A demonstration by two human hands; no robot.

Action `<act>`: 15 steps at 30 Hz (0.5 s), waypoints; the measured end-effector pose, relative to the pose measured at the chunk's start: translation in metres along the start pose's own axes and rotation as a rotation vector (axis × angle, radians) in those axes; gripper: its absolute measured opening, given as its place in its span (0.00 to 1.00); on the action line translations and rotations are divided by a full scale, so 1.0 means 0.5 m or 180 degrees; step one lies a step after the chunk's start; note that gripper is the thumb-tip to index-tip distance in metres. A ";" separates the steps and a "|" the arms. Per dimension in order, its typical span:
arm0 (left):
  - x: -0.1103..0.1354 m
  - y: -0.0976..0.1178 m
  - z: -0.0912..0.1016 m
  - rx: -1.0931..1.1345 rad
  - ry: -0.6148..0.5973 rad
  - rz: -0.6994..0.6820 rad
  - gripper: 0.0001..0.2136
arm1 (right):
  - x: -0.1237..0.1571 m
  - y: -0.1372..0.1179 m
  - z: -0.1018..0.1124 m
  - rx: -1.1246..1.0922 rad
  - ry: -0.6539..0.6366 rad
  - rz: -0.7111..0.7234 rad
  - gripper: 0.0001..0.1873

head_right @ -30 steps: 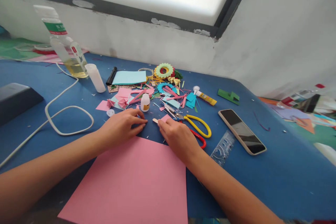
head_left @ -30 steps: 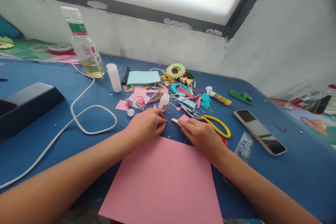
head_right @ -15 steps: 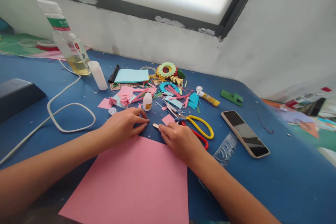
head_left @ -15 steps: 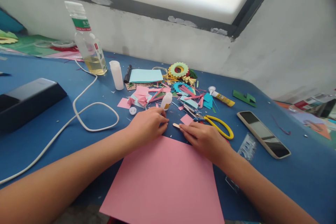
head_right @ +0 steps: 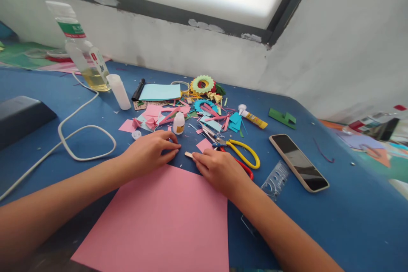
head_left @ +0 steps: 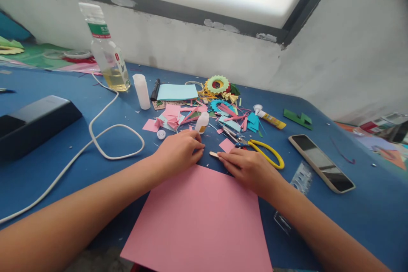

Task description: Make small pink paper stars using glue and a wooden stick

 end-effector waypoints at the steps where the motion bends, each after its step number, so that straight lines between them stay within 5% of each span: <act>1: 0.000 0.000 0.000 0.0001 -0.0005 0.0004 0.11 | 0.000 0.000 -0.002 0.0000 -0.0034 0.0000 0.12; 15: 0.000 0.000 0.000 0.0006 -0.0010 0.0015 0.11 | -0.005 -0.009 -0.011 0.0413 -0.0182 -0.0055 0.14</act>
Point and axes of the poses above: each hand's wrist, its own x-axis away from the middle knuckle, its own z-axis out of the back of the hand, y = z × x, the point moved 7 cm from there along -x, towards the middle knuckle, and after that the axes turned 3 degrees about y, right-handed, at the moved point
